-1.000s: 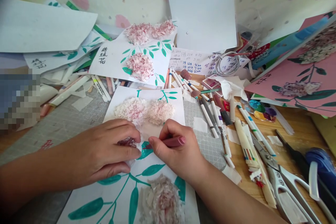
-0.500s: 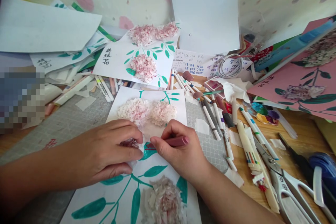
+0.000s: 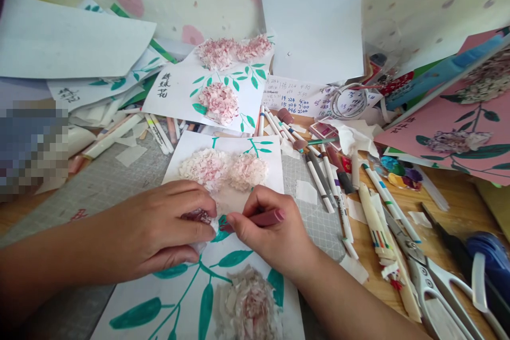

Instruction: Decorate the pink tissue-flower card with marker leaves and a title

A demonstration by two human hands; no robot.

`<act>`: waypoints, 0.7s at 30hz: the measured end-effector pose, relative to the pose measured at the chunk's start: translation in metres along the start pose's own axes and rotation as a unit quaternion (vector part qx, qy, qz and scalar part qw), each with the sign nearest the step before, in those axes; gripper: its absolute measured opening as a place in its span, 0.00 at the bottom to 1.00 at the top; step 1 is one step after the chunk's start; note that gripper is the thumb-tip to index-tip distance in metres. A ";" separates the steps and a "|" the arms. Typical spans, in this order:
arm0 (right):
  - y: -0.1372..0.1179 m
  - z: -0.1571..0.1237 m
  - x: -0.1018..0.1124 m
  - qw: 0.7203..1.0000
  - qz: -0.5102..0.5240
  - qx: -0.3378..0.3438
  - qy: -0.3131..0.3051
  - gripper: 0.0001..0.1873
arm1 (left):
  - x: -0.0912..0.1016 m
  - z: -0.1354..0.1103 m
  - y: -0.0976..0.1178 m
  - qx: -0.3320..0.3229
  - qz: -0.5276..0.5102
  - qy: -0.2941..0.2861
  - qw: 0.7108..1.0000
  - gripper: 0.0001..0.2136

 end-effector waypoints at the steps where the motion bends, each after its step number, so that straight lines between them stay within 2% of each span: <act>1: 0.000 0.000 0.000 1.000 -0.005 0.002 0.000 0.15 | 0.000 0.000 0.000 -0.001 0.000 -0.001 1.000 0.02; 8: 0.005 0.001 0.008 0.999 -0.010 -0.008 0.037 0.14 | -0.001 0.000 -0.002 0.005 -0.002 -0.004 1.000 0.03; 11: 0.006 0.000 0.008 0.999 -0.021 -0.008 0.033 0.14 | 0.000 0.000 -0.001 0.003 -0.003 0.000 1.000 0.03; 16: 0.021 -0.005 0.009 0.995 0.056 -0.074 0.046 0.14 | 0.000 -0.001 0.000 0.001 -0.001 0.003 1.000 0.02; 21: 0.018 -0.004 0.010 0.997 0.033 -0.055 0.051 0.14 | -0.001 -0.002 -0.001 -0.001 -0.004 0.005 1.000 0.03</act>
Point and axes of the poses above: each hand's wrist, its own z-axis towards the middle knuckle, its own x-axis out of the back of the hand, y = z × x, the point moved 7 cm from there along z, towards the middle knuckle, and after that the axes turned 13 degrees about x, right-handed, at the moved point
